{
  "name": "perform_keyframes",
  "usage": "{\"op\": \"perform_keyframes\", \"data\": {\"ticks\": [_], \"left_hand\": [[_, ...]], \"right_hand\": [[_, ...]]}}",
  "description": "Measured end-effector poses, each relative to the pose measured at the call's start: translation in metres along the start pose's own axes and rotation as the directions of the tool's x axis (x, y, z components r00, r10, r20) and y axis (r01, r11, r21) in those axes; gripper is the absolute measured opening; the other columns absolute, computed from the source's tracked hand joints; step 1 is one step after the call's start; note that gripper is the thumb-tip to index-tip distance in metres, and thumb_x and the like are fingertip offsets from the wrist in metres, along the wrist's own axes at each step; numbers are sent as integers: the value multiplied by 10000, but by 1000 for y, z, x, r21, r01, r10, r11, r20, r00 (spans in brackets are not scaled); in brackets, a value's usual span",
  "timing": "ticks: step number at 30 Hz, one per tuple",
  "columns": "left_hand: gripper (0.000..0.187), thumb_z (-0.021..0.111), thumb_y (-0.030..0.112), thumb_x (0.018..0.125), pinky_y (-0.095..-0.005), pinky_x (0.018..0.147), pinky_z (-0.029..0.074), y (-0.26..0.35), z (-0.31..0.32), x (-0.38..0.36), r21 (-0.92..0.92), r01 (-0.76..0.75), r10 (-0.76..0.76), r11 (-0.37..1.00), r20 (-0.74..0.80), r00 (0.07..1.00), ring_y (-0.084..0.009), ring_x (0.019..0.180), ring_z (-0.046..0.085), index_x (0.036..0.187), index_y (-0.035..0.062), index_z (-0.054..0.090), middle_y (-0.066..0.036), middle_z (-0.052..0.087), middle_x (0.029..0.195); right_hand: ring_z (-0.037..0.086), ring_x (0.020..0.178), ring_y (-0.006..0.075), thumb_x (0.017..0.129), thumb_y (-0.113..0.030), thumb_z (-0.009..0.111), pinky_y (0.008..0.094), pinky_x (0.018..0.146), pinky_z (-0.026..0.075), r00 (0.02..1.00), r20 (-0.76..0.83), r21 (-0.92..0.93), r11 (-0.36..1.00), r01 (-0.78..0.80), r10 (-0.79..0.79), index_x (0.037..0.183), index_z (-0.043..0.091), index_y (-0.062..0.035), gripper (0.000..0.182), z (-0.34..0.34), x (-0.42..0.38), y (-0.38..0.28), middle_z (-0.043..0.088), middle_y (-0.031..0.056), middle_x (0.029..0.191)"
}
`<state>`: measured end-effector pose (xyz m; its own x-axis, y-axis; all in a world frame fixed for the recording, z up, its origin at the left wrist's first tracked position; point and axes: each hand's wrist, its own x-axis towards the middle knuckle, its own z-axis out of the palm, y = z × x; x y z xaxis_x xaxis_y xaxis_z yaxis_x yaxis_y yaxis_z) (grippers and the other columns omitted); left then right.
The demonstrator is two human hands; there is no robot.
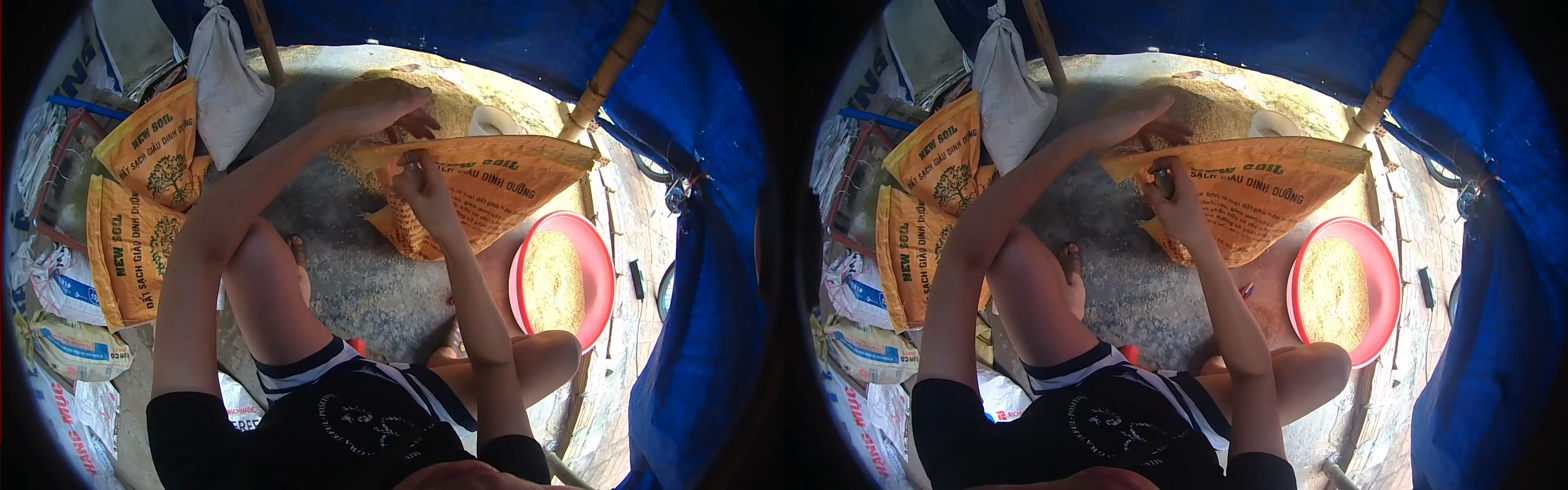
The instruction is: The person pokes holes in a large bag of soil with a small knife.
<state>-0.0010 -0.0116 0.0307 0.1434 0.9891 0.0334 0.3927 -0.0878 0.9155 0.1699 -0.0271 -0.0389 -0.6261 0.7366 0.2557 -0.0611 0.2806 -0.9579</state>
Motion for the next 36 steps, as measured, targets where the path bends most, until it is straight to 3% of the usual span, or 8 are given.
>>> {"op": "perform_keyframes", "data": {"ticks": [3, 5, 8, 12, 14, 17, 20, 36], "left_hand": [[774, 215, 675, 850, -294, 770, 430, 3, -7, 4, -17, 127, -123, 992, 166, 978, -165, 828, 569, 1017, 52, 644, -92, 638, 899], [727, 262, 654, 858, -264, 747, 426, 6, -13, 5, 112, 181, -193, 977, 108, 975, -139, 770, 566, 917, 62, 681, -77, 637, 828], [654, 335, 595, 879, -252, 709, 429, 6, -20, 3, 236, 185, -200, 954, 41, 979, -103, 729, 515, 945, 17, 632, -66, 626, 901], [527, 443, 532, 870, -251, 730, 422, 8, -35, -7, 342, 209, -220, 916, -6, 976, -106, 778, 536, 922, 44, 636, -42, 623, 871], [394, 532, 450, 850, -259, 753, 420, 2, -36, -14, 313, 52, -53, 948, -8, 999, -108, 828, 554, 917, 77, 638, -19, 627, 876], [326, 595, 359, 832, -285, 785, 418, 5, -45, -19, 429, -40, -2, 903, 97, 995, -119, 851, 544, 951, 57, 632, -23, 620, 893], [277, 610, 361, 812, -254, 773, 418, 6, -45, -24, 478, -43, 28, 877, 40, 999, -96, 844, 572, 929, 113, 654, 4, 641, 874], [220, 631, 304, 797, -280, 692, 439, 24, -32, -21, 523, -137, 169, 842, -14, 986, -116, 759, 572, 915, 121, 665, 2, 634, 818]], "right_hand": [[511, 682, 105, 812, -78, 560, 256, 615, 427, 1000, 11, -12, 1000, -20, 20, 1037, 449, -57, 252, -4, -2, -1, 519, 46, 762], [551, 692, 108, 823, -87, 549, 255, 626, 443, 999, 23, -49, 999, -24, 25, 1061, 445, -46, 263, -4, -2, -2, 556, 55, 775], [544, 678, 106, 824, -84, 544, 253, 617, 442, 998, 20, 47, 997, -57, 56, 1065, 443, -45, 264, -2, -3, -8, 556, 49, 757], [484, 578, 90, 835, -43, 527, 226, 534, 412, 998, -17, 192, 980, -54, 59, 1009, 435, -56, 198, 5, -2, -8, 494, 37, 700], [481, 570, 90, 845, -41, 517, 222, 530, 411, 997, -6, 219, 973, -69, 72, 1011, 431, -57, 188, 8, -1, -8, 493, 33, 689], [478, 570, 90, 858, -56, 513, 222, 525, 408, 997, -3, 258, 963, -76, 80, 1007, 430, -62, 171, 10, -1, -9, 492, 30, 689], [476, 566, 90, 862, -64, 514, 227, 517, 401, 992, -10, 274, 955, -115, 122, 1010, 429, -63, 170, 12, -1, -11, 490, 28, 683], [442, 464, 64, 866, -100, 525, 214, 413, 340, 978, 29, 232, 951, -205, 204, 1013, 499, -41, 161, 7, -3, -22, 492, 19, 616]]}}
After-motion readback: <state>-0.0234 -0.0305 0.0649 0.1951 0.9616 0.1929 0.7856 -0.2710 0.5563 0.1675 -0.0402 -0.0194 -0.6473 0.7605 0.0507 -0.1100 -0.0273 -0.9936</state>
